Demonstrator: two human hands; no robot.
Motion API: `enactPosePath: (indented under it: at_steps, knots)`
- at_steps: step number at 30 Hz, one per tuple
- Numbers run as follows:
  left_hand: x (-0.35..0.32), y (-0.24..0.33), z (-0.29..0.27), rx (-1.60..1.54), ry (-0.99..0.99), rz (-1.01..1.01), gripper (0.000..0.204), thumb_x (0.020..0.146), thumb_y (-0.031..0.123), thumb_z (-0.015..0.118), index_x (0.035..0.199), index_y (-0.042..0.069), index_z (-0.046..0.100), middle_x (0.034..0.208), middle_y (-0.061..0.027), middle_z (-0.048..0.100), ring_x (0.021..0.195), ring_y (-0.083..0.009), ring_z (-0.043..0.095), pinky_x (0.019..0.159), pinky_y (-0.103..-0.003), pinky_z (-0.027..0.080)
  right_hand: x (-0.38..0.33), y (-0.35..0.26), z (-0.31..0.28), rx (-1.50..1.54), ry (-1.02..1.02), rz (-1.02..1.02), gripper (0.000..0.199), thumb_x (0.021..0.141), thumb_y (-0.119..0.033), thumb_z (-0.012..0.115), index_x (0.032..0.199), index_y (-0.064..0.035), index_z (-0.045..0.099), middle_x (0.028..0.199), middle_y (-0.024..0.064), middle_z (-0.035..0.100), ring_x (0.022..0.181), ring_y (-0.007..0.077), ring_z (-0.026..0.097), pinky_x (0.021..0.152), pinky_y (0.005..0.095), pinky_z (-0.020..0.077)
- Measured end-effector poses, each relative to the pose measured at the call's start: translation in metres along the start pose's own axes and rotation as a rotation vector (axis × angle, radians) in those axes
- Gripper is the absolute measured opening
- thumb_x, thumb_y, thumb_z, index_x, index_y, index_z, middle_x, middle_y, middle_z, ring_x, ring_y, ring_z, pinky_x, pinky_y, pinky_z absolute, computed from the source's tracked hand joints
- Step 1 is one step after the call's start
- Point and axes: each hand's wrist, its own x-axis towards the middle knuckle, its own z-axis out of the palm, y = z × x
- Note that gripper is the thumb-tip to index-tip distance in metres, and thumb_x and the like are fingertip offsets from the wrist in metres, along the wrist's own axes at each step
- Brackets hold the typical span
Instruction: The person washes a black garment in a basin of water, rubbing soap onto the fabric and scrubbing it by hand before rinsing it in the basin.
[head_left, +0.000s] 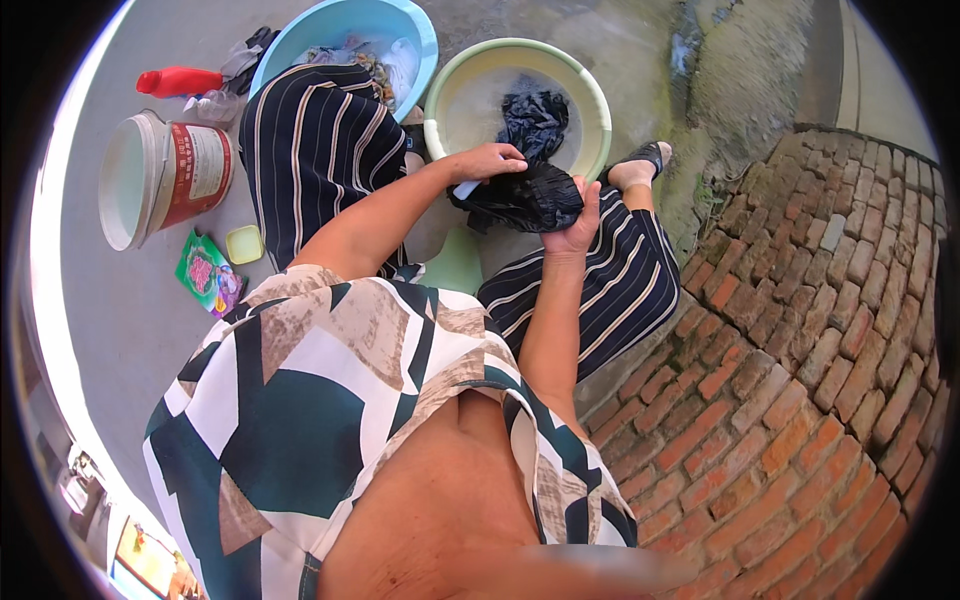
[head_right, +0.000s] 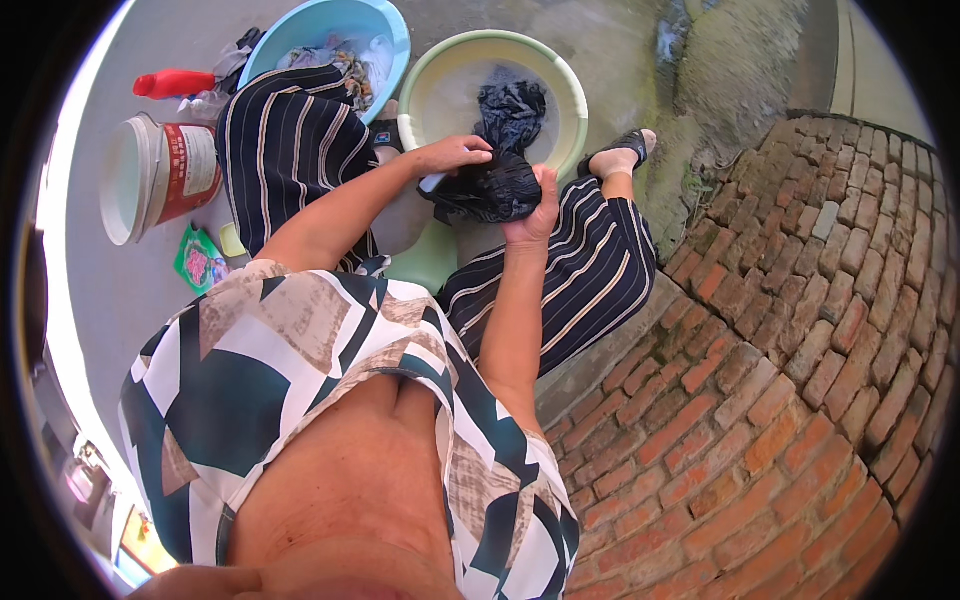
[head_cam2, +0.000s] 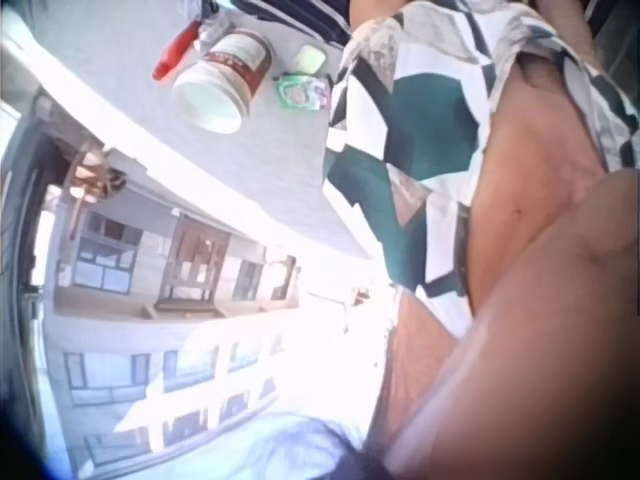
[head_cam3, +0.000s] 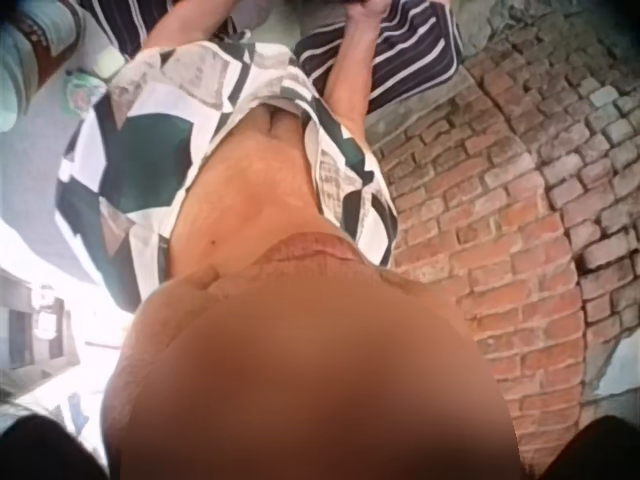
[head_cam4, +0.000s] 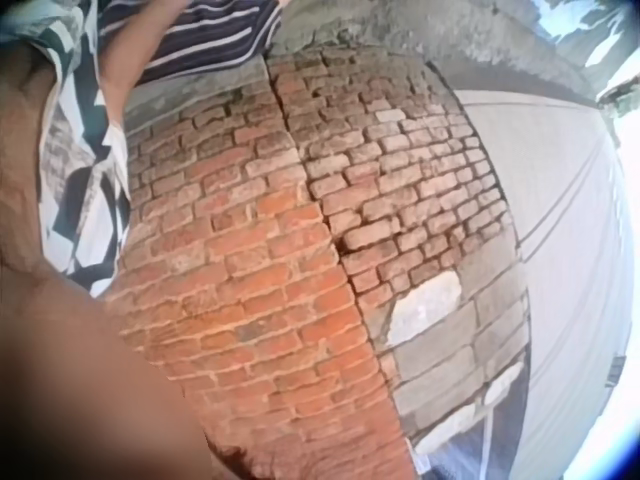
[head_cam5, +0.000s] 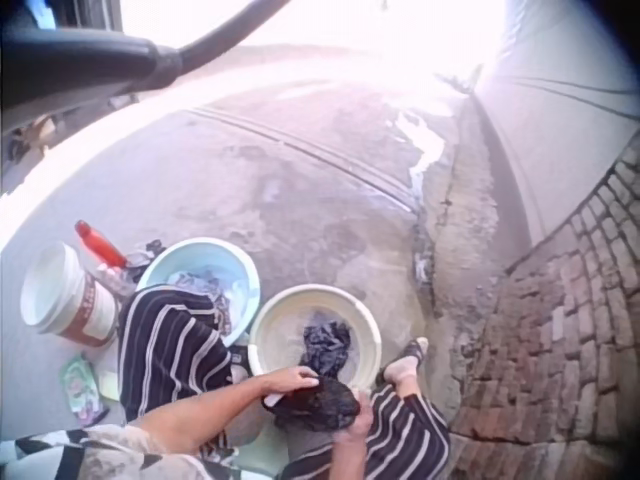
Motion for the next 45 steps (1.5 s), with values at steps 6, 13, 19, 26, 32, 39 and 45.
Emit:
enactPosePath:
  at_steps: [6,13,19,26,32,39,45]
  knots:
    - [0.019,-0.014,-0.014,0.388,0.183,0.257,0.030,0.077,0.028,0.057,0.089,0.002,0.056,0.074,-0.0069,0.056,0.069,-0.0138,0.050,0.061,-0.029,0.041,0.003,0.001,0.008,-0.502,0.078,0.010,0.024,0.074,-0.007,0.065,0.094,-0.0043,0.052,0.070,-0.0041,0.048,0.065,0.0042,0.046,0.060,0.0172,0.0392]
    - [-0.037,0.083,-0.030,0.256,0.154,0.332,0.027,0.078,0.029,0.058,0.079,0.002,0.056,0.067,-0.0029,0.051,0.065,-0.0105,0.047,0.058,-0.026,0.039,0.008,-0.006,0.005,-1.224,0.084,-0.191,0.030,0.068,-0.010,0.070,0.094,0.0003,0.058,0.064,-0.0043,0.044,0.057,0.0041,0.038,0.052,0.0186,0.0331]
    - [-0.041,0.108,-0.027,0.402,0.174,0.458,0.028,0.076,0.027,0.060,0.082,0.000,0.057,0.072,-0.0078,0.056,0.067,-0.0176,0.052,0.062,-0.030,0.042,0.011,0.007,0.019,-0.695,-0.185,-0.499,0.005,0.077,-0.008,0.056,0.078,-0.0033,0.055,0.091,0.0043,0.053,0.087,0.0137,0.050,0.082,0.0266,0.0382]
    - [-0.046,0.114,0.068,0.934,0.426,1.147,0.023,0.069,0.026,0.064,0.080,0.008,0.055,0.094,-0.0030,0.054,0.087,-0.0209,0.051,0.066,-0.033,0.042,0.003,0.028,0.010,0.129,0.035,-0.195,0.033,0.087,-0.027,0.041,0.114,-0.0089,0.044,0.115,0.0067,0.047,0.106,0.0194,0.046,0.093,0.0340,0.0347]
    - [-0.014,0.075,0.049,1.060,0.628,0.623,0.034,0.076,0.037,0.056,0.089,0.006,0.055,0.099,-0.0104,0.051,0.093,-0.0270,0.050,0.068,-0.040,0.044,-0.010,0.048,0.014,0.086,0.060,-0.006,0.059,0.090,-0.049,0.023,0.131,-0.0065,0.027,0.133,0.0086,0.032,0.124,0.0232,0.028,0.102,0.0387,0.0207]
    - [-0.036,0.038,0.070,0.876,0.650,0.591,0.039,0.081,0.032,0.049,0.109,0.005,0.043,0.107,-0.0186,0.044,0.096,-0.0352,0.048,0.075,-0.047,0.042,0.003,0.034,-0.003,0.135,0.052,-0.001,0.059,0.090,-0.049,0.023,0.126,-0.0043,0.034,0.124,0.0091,0.041,0.115,0.0228,0.039,0.099,0.0374,0.0268]
    - [-0.008,0.013,0.021,0.551,0.494,0.118,0.038,0.085,0.035,0.044,0.103,0.001,0.044,0.095,-0.0222,0.049,0.087,-0.0404,0.050,0.073,-0.047,0.041,-0.010,0.064,0.002,-0.057,0.045,0.110,0.038,0.091,-0.028,0.037,0.122,-0.0048,0.040,0.121,0.0079,0.045,0.113,0.0207,0.042,0.097,0.0350,0.0315]
